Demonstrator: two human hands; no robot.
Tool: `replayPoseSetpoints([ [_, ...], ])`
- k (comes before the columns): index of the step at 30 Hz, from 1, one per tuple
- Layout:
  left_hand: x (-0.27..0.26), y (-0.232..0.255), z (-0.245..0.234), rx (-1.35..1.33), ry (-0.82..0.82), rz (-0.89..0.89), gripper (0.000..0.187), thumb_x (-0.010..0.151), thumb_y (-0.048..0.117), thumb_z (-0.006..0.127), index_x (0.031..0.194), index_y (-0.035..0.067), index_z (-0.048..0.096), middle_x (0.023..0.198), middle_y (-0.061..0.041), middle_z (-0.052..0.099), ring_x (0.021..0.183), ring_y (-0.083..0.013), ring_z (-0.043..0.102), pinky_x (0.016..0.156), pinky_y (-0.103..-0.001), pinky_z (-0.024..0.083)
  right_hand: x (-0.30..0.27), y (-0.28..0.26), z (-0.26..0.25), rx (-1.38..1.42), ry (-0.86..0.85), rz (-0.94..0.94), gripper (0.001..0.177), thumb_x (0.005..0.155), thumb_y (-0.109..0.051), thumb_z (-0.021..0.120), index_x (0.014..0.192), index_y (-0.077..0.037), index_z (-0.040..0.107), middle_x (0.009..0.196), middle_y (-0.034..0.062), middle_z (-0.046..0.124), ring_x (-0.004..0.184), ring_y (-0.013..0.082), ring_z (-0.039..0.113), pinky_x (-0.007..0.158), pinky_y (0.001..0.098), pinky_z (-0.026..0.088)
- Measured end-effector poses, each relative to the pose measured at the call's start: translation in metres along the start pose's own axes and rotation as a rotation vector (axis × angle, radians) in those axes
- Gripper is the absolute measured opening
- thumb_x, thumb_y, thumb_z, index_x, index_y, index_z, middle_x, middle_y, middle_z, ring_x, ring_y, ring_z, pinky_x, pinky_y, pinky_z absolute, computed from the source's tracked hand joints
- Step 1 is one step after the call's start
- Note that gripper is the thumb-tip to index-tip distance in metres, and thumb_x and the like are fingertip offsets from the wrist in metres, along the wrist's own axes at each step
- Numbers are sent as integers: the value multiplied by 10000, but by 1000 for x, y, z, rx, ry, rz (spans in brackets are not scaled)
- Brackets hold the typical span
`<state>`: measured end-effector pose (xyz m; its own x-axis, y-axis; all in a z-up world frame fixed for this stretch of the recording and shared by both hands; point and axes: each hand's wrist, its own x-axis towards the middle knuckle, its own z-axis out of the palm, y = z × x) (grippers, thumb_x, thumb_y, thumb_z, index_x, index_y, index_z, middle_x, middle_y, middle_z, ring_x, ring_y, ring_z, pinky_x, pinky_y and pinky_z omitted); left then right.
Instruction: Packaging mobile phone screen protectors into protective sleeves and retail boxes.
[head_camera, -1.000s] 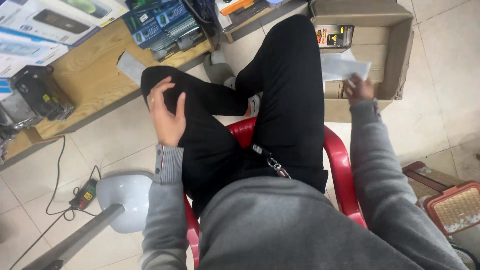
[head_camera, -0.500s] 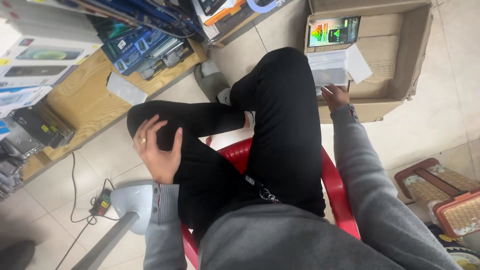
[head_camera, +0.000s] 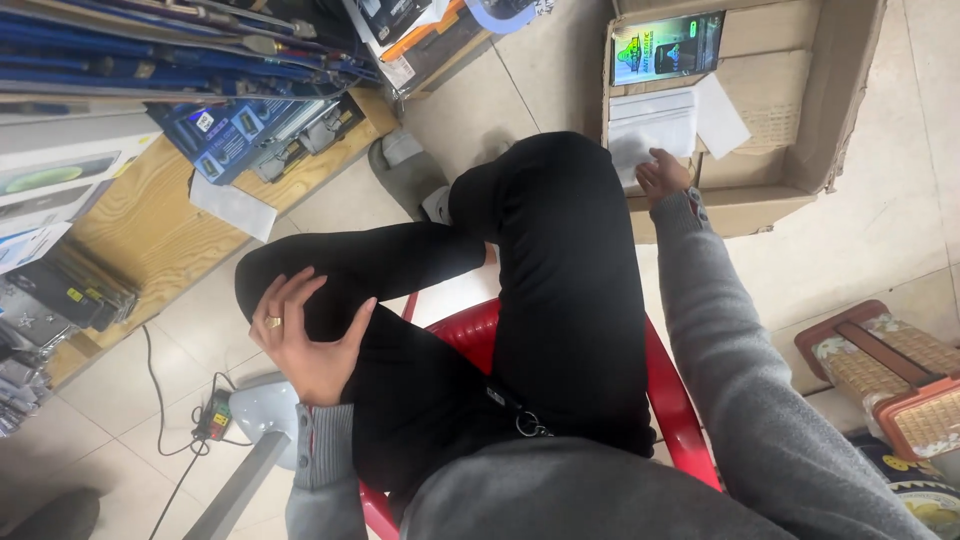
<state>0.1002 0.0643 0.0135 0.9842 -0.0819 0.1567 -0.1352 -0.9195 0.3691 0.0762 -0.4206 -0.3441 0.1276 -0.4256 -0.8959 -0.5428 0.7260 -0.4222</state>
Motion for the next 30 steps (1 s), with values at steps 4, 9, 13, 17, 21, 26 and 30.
replayPoseSetpoints([
  [4,1,-6,3,11,-23,8,518,749,374,967,1138,180,685,1261,-18,673,1270,-325,558,1035,-547,365,-6,-6,13,52,17,28,734,935,-199,799,1460,106,387,1373,272,579,1295,361,625,1057,419,621],
  [9,1,-9,4,11,-25,13,522,728,358,975,1127,173,694,1239,-8,679,1269,-333,565,1036,-551,375,-15,-7,24,86,163,17,633,865,-260,817,1313,80,528,1070,143,645,989,245,742,885,368,668],
  [13,2,-7,3,9,-36,13,506,746,347,959,1139,180,687,1250,3,667,1276,-322,553,1028,-540,367,17,2,23,50,216,-31,586,815,-264,852,1220,68,588,972,134,653,878,243,766,822,371,696],
  [17,1,-10,5,1,-18,1,491,750,346,957,1133,186,694,1240,3,673,1270,-315,560,1029,-536,368,32,8,26,38,267,-71,551,805,-250,836,1172,88,603,954,172,648,853,252,775,800,385,693],
  [21,4,-7,3,-11,-18,22,486,752,336,959,1124,172,693,1227,-10,672,1258,-331,557,1032,-536,369,22,7,33,37,244,-87,604,816,-177,823,1261,118,541,1104,254,649,996,301,795,861,377,689],
  [26,2,-8,5,-17,-1,12,463,762,347,954,1109,174,702,1218,-9,678,1254,-325,560,1029,-527,371,1,4,34,0,259,-66,678,785,-220,867,1292,96,545,1098,206,668,1032,294,780,902,407,661],
  [30,3,-6,5,-19,6,6,457,759,340,952,1108,178,707,1219,-7,681,1256,-323,561,1033,-534,368,17,1,30,112,206,-73,662,817,-199,859,1327,81,542,1131,213,684,1096,342,759,983,446,615],
])
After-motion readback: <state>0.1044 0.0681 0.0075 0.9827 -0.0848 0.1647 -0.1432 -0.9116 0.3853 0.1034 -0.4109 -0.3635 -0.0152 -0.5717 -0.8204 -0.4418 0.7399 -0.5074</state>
